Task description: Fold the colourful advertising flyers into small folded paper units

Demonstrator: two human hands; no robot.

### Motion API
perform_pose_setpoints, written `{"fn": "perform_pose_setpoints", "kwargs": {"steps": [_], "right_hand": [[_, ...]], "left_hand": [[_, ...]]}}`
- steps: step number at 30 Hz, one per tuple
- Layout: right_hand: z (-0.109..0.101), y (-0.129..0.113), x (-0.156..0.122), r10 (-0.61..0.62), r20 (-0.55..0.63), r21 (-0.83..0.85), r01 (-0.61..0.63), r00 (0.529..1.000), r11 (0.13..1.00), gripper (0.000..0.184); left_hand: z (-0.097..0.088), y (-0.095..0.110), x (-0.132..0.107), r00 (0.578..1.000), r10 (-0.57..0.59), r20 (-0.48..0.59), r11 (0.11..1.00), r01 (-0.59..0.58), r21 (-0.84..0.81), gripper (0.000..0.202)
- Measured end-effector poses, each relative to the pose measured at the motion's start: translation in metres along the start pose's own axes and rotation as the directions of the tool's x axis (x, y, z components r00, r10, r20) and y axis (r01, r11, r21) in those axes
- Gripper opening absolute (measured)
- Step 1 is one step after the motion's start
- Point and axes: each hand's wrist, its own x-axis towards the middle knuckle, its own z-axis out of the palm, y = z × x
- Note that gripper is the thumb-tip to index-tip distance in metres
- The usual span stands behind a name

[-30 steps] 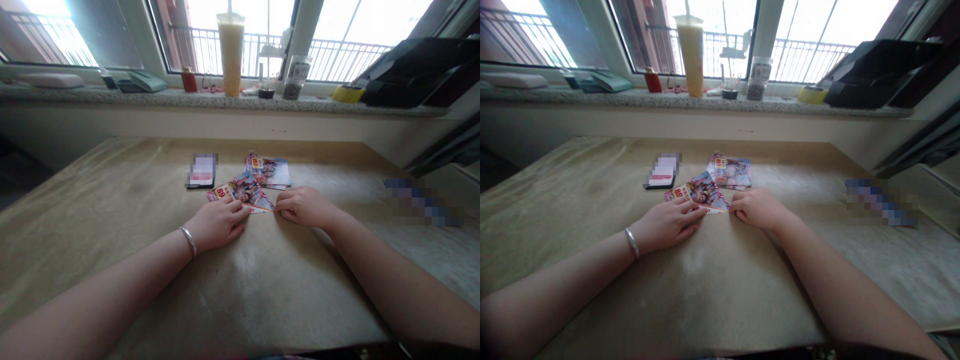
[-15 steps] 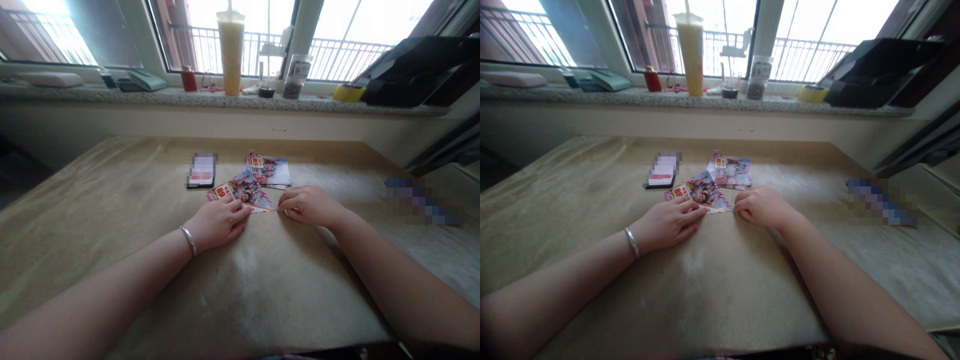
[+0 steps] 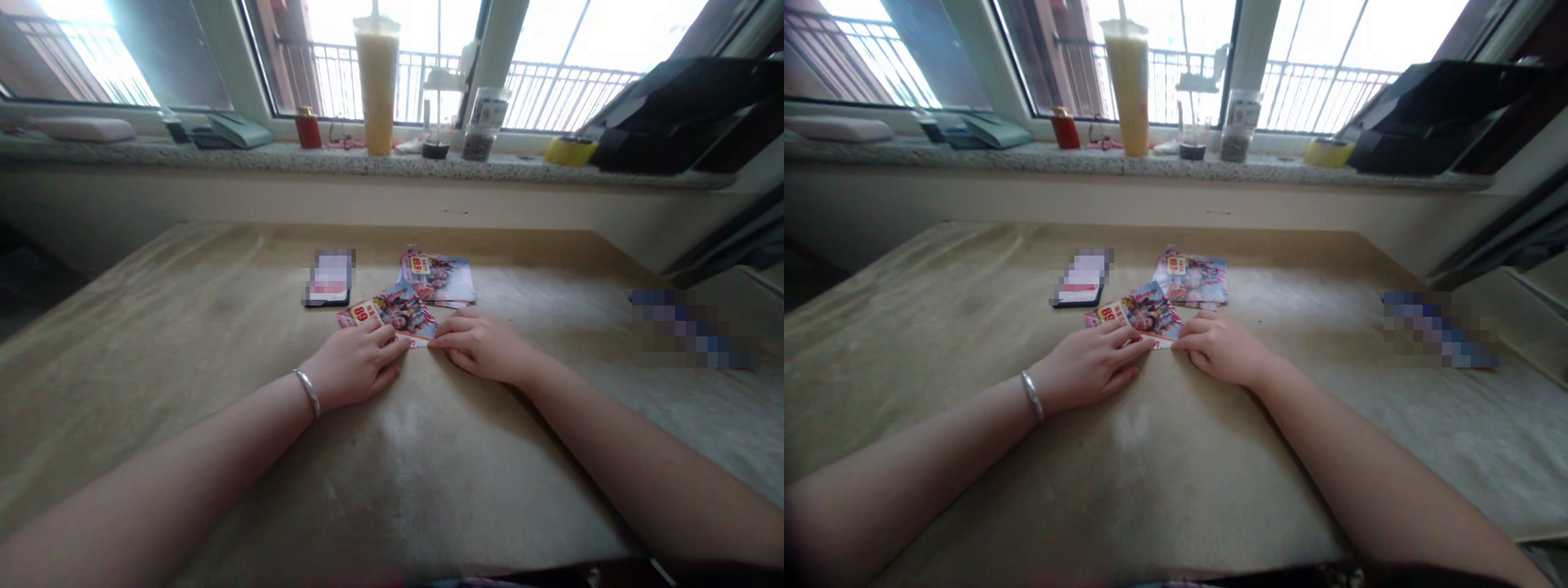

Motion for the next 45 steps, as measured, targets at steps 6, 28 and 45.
{"fn": "perform_pose_setpoints", "kwargs": {"steps": [6,28,45], "right_hand": [[0.004,-0.003,0.004,0.005,0.002,-0.022,-0.005,1.000,1.000,0.030],[0.005,-0.005,0.009,0.005,0.042,-0.112,-0.001,0.999,0.994,0.029],[0.006,-0.003,0.008,-0.031,0.017,-0.117,0.033,0.999,0.993,0.028]], "left_hand": [[0.004,-0.001,-0.001,0.998,0.052,-0.045,0.998,-0.050,0.039,0.039],[0.002,-0.011,-0.004,1.000,0.010,0.008,0.998,-0.009,-0.057,0.035],[-0.012,-0.025,-0.007,0.996,0.090,0.000,0.985,-0.089,-0.148,0.031]]}}
